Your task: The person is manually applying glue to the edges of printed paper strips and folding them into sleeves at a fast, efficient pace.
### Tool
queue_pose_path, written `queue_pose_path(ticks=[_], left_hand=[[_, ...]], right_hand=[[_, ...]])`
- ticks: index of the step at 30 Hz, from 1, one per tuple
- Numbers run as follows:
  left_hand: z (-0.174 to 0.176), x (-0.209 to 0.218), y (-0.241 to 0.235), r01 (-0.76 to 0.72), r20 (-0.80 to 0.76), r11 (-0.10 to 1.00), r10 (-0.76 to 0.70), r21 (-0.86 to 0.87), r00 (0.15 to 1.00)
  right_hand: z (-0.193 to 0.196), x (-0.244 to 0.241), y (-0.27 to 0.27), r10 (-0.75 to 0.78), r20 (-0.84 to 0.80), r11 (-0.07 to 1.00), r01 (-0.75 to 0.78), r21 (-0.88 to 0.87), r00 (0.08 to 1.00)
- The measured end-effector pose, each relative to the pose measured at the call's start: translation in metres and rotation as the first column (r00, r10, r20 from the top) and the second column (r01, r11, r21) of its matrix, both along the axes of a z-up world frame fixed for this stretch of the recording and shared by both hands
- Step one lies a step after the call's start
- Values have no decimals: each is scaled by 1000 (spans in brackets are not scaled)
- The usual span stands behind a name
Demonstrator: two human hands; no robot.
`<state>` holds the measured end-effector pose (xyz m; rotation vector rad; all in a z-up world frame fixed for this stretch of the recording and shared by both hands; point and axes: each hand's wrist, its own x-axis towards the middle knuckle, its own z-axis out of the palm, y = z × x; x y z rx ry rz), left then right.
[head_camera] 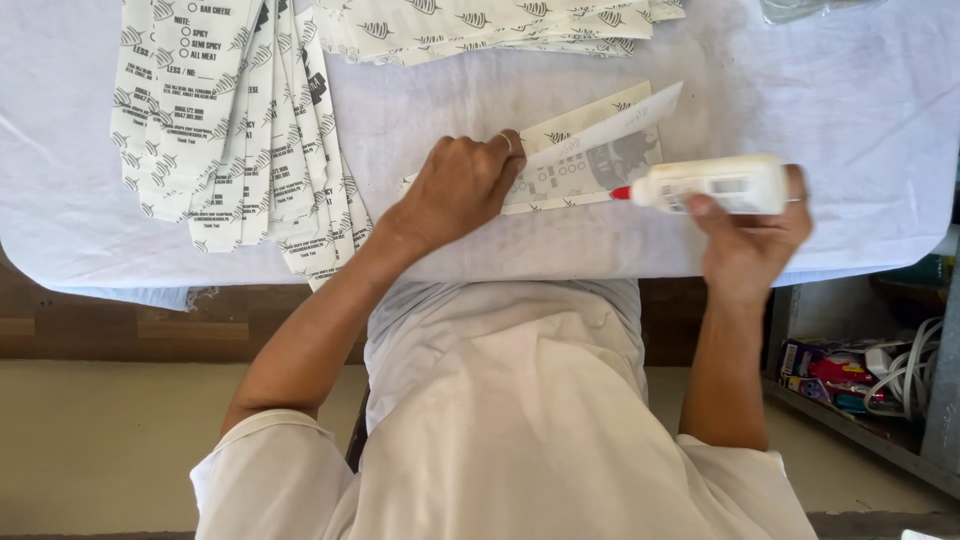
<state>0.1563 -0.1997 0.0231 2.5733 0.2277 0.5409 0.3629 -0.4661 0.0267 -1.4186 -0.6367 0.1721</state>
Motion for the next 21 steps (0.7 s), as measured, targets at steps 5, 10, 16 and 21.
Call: queue_pose_path(ticks=[5, 10, 16, 21], left_hand=[[37, 1, 14, 10, -99, 964, -37, -264, 994], [19, 0, 20, 51, -124, 948, -94, -314, 988], [20, 3, 23, 41, -147, 944, -94, -328, 985], [24, 5, 26, 30, -182, 937, -99, -348, 978]], right_hand=[[-30, -9, 14, 122, 115, 993, -121, -12, 986], [-5, 16, -11, -58, -10, 994, 56, -92, 998], [4, 35, -27, -102, 12, 995, 102, -22, 995], [-2, 27, -18, -107, 17, 993, 108, -48, 994]])
